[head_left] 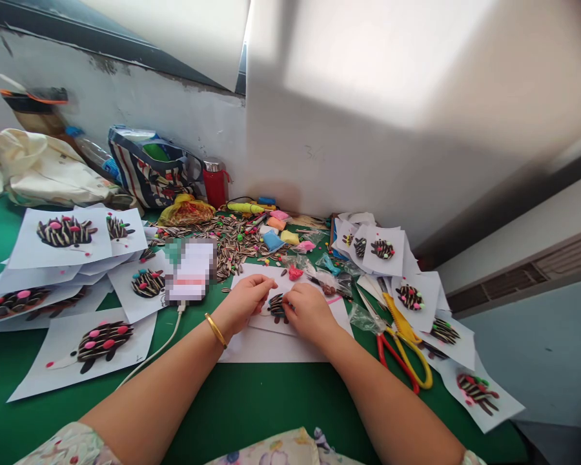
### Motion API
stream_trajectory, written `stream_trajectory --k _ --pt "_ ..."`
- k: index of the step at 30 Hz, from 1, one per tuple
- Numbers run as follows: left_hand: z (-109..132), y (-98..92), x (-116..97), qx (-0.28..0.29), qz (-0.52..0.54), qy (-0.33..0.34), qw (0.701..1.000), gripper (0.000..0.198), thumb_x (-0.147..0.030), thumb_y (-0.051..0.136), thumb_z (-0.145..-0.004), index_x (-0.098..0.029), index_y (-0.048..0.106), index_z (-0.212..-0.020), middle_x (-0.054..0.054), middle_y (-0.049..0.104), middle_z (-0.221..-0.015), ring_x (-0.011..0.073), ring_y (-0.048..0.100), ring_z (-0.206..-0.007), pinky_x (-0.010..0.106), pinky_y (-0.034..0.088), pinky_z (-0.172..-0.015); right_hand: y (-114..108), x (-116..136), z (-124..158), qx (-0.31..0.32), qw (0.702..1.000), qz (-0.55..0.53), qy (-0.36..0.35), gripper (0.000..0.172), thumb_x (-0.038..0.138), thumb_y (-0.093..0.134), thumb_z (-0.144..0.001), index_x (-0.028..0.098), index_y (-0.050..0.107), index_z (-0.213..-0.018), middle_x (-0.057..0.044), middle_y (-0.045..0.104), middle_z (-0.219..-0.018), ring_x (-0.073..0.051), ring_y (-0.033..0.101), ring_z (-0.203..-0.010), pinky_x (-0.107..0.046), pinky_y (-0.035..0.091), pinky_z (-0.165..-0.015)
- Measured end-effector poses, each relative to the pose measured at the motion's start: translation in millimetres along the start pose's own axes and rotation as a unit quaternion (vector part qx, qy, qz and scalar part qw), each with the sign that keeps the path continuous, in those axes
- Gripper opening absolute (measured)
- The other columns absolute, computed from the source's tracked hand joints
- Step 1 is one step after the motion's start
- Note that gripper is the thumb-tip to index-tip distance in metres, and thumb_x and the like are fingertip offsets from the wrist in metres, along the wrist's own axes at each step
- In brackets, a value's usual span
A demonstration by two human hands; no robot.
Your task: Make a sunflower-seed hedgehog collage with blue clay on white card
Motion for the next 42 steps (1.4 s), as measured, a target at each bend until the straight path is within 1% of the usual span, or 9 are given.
stream_trajectory --k 5,9,14,19,23,28,34,37,42 --pt "2 0.3 0 0.002 0.027 -0.016 0.999 0.034 -0.048 0.064 -0.078 -0.015 0.062 -0.085 -0.006 0.044 -0.057 0.0032 0.031 -0.041 0.017 0.016 -0.038 2 2 -1 0.002 0.999 0.030 -0.010 0.017 0.017 0.057 -0.088 0.017 0.068 -0.075 -0.005 0.061 -0.076 -0.017 0.052 -0.073 -0.030 0.033 -0.066" --pt "3 -0.7 0 0.012 0.083 -0.050 0.995 0.046 -0.060 0.056 -0.083 -0.015 0.063 -0.090 -0.004 0.046 -0.063 0.0025 0.032 -0.041 0.016 0.016 -0.038 0 1 -1 0.008 0.999 0.040 -0.005 0.017 0.019 0.058 -0.089 0.017 0.069 -0.076 -0.005 0.062 -0.077 -0.018 0.053 -0.075 -0.031 0.033 -0.066" --pt "4 -0.5 -1 0.040 0.132 -0.082 0.987 0.060 -0.071 0.047 -0.082 -0.014 0.064 -0.092 -0.004 0.046 -0.064 0.0026 0.029 -0.040 0.017 0.012 -0.037 -11 -1 3 -0.023 1.000 -0.013 -0.006 0.019 0.025 0.058 -0.092 0.019 0.071 -0.080 -0.005 0.061 -0.076 -0.018 0.054 -0.077 -0.031 0.037 -0.070" --pt "9 6.8 0 0.088 0.104 -0.086 0.987 0.067 -0.077 0.043 -0.080 -0.015 0.064 -0.094 -0.003 0.048 -0.060 0.0042 0.027 -0.039 0.020 0.009 -0.038 -24 12 9 -0.111 0.987 -0.119 -0.011 0.021 0.026 0.052 -0.095 0.019 0.071 -0.094 -0.006 0.061 -0.082 -0.019 0.054 -0.082 -0.031 0.041 -0.076" --pt "16 15.9 1 0.128 0.049 -0.075 0.988 0.070 -0.081 0.037 -0.079 -0.016 0.063 -0.084 -0.005 0.039 -0.051 0.0065 0.028 -0.039 0.021 0.006 -0.040 -20 21 8 -0.096 0.984 -0.152 0.002 0.018 0.027 0.055 -0.093 0.021 0.071 -0.101 -0.005 0.060 -0.082 -0.019 0.054 -0.082 -0.031 0.041 -0.075" --pt "22 21.8 -1 0.171 0.020 -0.058 0.983 0.067 -0.081 0.038 -0.079 -0.017 0.057 -0.073 -0.007 0.033 -0.050 0.0063 0.026 -0.039 0.022 0.006 -0.041 -16 23 7 -0.079 0.977 -0.198 0.027 0.012 0.020 0.059 -0.088 0.020 0.071 -0.090 -0.003 0.059 -0.079 -0.018 0.055 -0.083 -0.030 0.043 -0.076" --pt "18 17.4 -3 0.131 0.020 -0.043 0.990 0.053 -0.069 0.052 -0.080 -0.017 0.053 -0.074 -0.003 0.050 -0.060 0.0042 0.030 -0.040 0.021 0.011 -0.039 -23 12 8 -0.133 0.945 -0.290 0.070 0.013 0.021 0.053 -0.088 0.020 0.065 -0.083 -0.002 0.062 -0.081 -0.016 0.055 -0.079 -0.028 0.043 -0.074" --pt "15 13.9 -2 0.111 0.009 -0.031 0.993 0.041 -0.055 0.067 -0.075 -0.018 0.051 -0.073 -0.006 0.046 -0.058 0.0034 0.030 -0.041 0.020 0.013 -0.039 -19 5 10 -0.120 0.930 -0.327 0.114 0.012 0.024 0.051 -0.088 0.020 0.063 -0.086 -0.001 0.064 -0.081 -0.015 0.056 -0.073 -0.026 0.044 -0.069" --pt "11 9.2 -2 0.066 0.020 -0.014 0.998 0.032 -0.045 0.067 -0.075 -0.017 0.052 -0.072 -0.005 0.046 -0.058 0.0028 0.031 -0.040 0.019 0.013 -0.038 -12 -6 12 -0.095 0.914 -0.358 0.165 0.012 0.023 0.050 -0.087 0.020 0.060 -0.091 0.000 0.066 -0.079 -0.014 0.059 -0.067 -0.024 0.045 -0.063"
Point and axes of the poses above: each hand's wrist, its own z-axis away from the middle knuckle, its own y-axis out of the palm, x = y × z, the point moved 2 cm from there along -z, towards the middle knuckle
